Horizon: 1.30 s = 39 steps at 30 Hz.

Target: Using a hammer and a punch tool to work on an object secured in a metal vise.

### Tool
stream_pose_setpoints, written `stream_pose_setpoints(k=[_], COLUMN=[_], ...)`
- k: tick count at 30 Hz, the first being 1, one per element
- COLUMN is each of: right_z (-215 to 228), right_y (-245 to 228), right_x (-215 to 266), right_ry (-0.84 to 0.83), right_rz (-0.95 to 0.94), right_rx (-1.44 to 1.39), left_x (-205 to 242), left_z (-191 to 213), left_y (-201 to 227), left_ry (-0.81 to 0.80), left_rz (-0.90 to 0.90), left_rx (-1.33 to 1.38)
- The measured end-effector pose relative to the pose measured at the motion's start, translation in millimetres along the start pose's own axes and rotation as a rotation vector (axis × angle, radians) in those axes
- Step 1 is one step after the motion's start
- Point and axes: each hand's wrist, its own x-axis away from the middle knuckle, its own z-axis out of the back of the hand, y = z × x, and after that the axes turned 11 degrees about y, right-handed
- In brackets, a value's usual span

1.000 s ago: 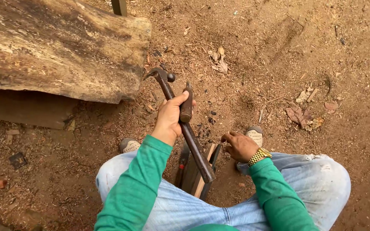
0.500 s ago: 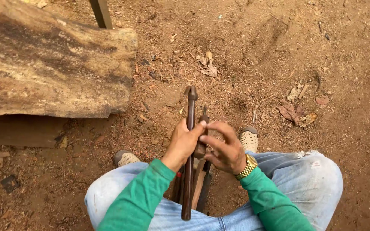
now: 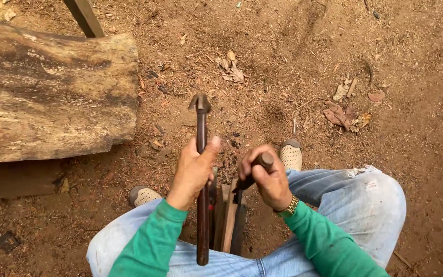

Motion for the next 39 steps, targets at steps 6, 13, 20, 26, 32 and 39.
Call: stream_pose_setpoints(k=[6,13,20,26,32,39], right_z=[16,15,16,10,9,4], right_y=[29,36,51,47,49,38], right_x=[11,10,11,8,6,10], right_ry=[-0.064,-0.01,0.094,0.091,0.137,0.189], right_rz=[-0.23,-0.314,-0.202,-0.238,-0.381,-0.314], right_rx=[0.186,0.217,0.356,0.418,0.386,0.419], left_x=[11,6,8,9,24,36], left_z=[8,9,0,-2,-1,7], left_y=[15,1,13,10,36,45], left_ry=[0.001,0.05,0.137,0.168,0.165,0.215], left_rz=[-0.258,-0.543,-0.306,-0.376,-0.411,-0.894], left_rx=[0.052,-0.156,-0.428,-0.491,-0.635,-0.631])
